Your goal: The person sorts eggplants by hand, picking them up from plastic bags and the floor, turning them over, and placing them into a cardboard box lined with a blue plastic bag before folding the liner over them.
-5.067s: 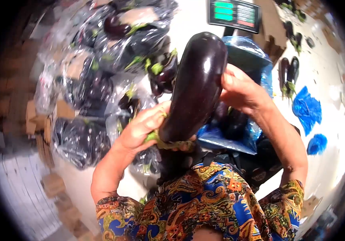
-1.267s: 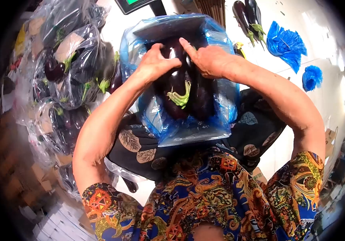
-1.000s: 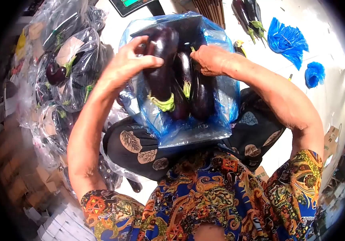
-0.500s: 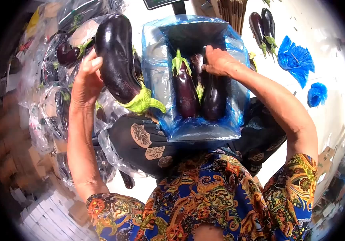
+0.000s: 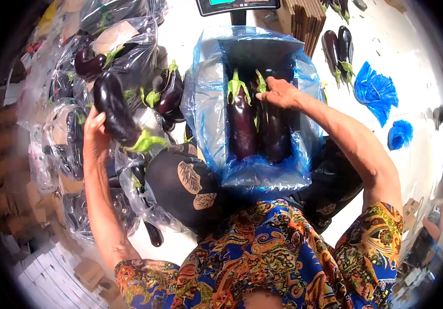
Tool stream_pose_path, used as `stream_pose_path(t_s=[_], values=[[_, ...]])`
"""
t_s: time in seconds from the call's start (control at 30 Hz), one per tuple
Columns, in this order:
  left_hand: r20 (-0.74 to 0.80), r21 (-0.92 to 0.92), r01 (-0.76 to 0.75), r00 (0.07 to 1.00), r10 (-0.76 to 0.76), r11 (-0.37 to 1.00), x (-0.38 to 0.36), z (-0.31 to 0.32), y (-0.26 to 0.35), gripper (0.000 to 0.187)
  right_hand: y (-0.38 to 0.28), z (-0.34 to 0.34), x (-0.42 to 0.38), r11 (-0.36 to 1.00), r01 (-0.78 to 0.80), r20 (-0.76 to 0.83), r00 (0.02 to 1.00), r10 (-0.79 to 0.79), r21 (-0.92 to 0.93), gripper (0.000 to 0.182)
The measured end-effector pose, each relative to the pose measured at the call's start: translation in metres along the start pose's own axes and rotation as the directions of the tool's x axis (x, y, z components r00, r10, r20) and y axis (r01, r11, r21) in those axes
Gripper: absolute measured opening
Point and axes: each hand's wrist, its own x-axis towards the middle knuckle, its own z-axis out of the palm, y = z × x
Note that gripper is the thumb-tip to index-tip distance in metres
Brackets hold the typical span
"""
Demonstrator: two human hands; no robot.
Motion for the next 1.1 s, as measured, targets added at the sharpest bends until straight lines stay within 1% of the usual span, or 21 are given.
stream_pose_path(t_s=[0.1,0.13,0.2,0.23,0.27,0.33,0.37,0.4,0.47,0.5,0.53,0.6,0.63,0.73,0.77,0.87,0.9,1.0,1.03,1.07,1.1], values=[[-0.017,-0.036,0.053,0.998,-0.054,0.998,-0.017,-0.028,-0.016,0.066,-0.012,-0.008,0.006,0.999,0.033,0.019,0.999,-0.034,0.035,0.061],[-0.030,-0.045,0.065,0.997,-0.066,0.997,-0.018,-0.034,-0.019,0.066,-0.013,-0.007,0.010,1.000,0.024,0.021,1.000,-0.024,0.001,0.061],[-0.067,-0.100,0.045,0.996,-0.052,0.994,-0.019,-0.034,-0.022,0.062,-0.013,-0.008,0.016,0.999,0.013,0.062,0.998,-0.015,0.042,0.060],[-0.048,-0.131,0.042,0.998,-0.048,0.991,-0.017,-0.039,-0.023,0.060,-0.017,-0.010,0.013,0.990,-0.087,0.112,0.991,0.074,0.114,0.061],[-0.031,-0.160,0.037,0.999,-0.043,0.986,-0.013,-0.048,-0.023,0.059,-0.017,-0.008,0.014,0.994,-0.088,0.075,0.994,0.083,0.070,0.061],[-0.062,-0.185,0.009,0.998,-0.021,0.983,-0.011,-0.047,-0.017,0.054,-0.013,-0.001,0.019,0.996,-0.087,-0.008,0.996,0.087,-0.022,0.062],[-0.050,-0.145,-0.002,0.999,-0.005,0.989,-0.011,-0.044,-0.014,0.057,-0.005,0.002,0.022,0.993,0.037,-0.041,0.998,-0.042,-0.114,0.062],[-0.040,-0.103,-0.009,0.999,0.005,0.995,-0.012,-0.039,-0.011,0.059,-0.008,-0.009,0.024,0.998,0.022,-0.039,0.999,-0.025,-0.057,0.060],[-0.038,0.001,0.052,0.998,-0.052,0.999,-0.022,-0.047,-0.014,0.065,-0.019,-0.028,0.010,0.996,-0.030,0.010,1.000,0.029,0.080,0.058],[-0.023,0.053,0.062,0.998,-0.061,0.997,-0.018,-0.047,-0.013,0.068,-0.024,-0.034,0.009,0.983,-0.125,0.078,0.990,0.115,0.134,0.055],[-0.036,0.100,0.072,0.997,-0.068,0.992,-0.020,-0.042,-0.013,0.074,-0.015,-0.026,0.021,0.999,-0.045,0.035,0.998,0.044,0.012,0.055],[-0.036,0.095,0.106,0.994,-0.103,0.990,-0.028,-0.031,-0.016,0.075,-0.002,-0.006,0.028,0.990,0.139,-0.080,0.987,-0.138,0.005,0.061],[-0.045,0.125,0.133,0.991,-0.128,0.983,-0.031,-0.032,-0.020,0.077,-0.001,-0.004,0.033,0.996,0.068,-0.024,0.997,-0.070,-0.064,0.064],[0.004,0.184,0.138,0.990,-0.141,0.973,-0.037,-0.024,-0.027,0.080,-0.013,0.001,0.024,0.982,-0.055,-0.009,0.999,0.054,-0.181,0.062],[0.024,0.226,0.141,0.988,-0.150,0.964,-0.041,-0.022,-0.027,0.080,-0.017,0.001,0.016,0.976,-0.067,-0.028,0.998,0.062,-0.205,0.062],[0.015,0.334,0.175,0.981,-0.191,0.926,-0.053,-0.027,-0.030,0.081,-0.016,0.005,0.008,0.980,-0.115,-0.085,0.991,0.102,-0.164,0.060],[0.020,0.332,0.183,0.979,-0.201,0.925,-0.058,-0.025,-0.029,0.082,-0.018,0.002,0.005,0.977,-0.111,-0.056,0.993,0.102,-0.183,0.064],[0.024,0.312,0.259,0.960,-0.280,0.914,-0.084,-0.038,-0.035,0.085,-0.021,-0.006,-0.008,0.972,-0.150,-0.042,0.989,0.145,-0.179,0.061],[0.057,0.308,0.283,0.948,-0.314,0.908,-0.094,-0.041,-0.037,0.084,-0.021,-0.005,-0.014,0.971,-0.060,-0.099,0.994,0.038,-0.232,0.073],[0.038,0.319,0.356,0.921,-0.387,0.878,-0.109,-0.048,-0.038,0.083,-0.021,-0.006,-0.019,0.950,-0.082,-0.083,0.995,0.060,-0.302,0.079],[0.020,0.348,0.401,0.901,-0.434,0.847,-0.122,-0.053,-0.041,0.082,-0.023,-0.004,-0.024,0.931,-0.052,-0.103,0.995,0.015,-0.361,0.080]])
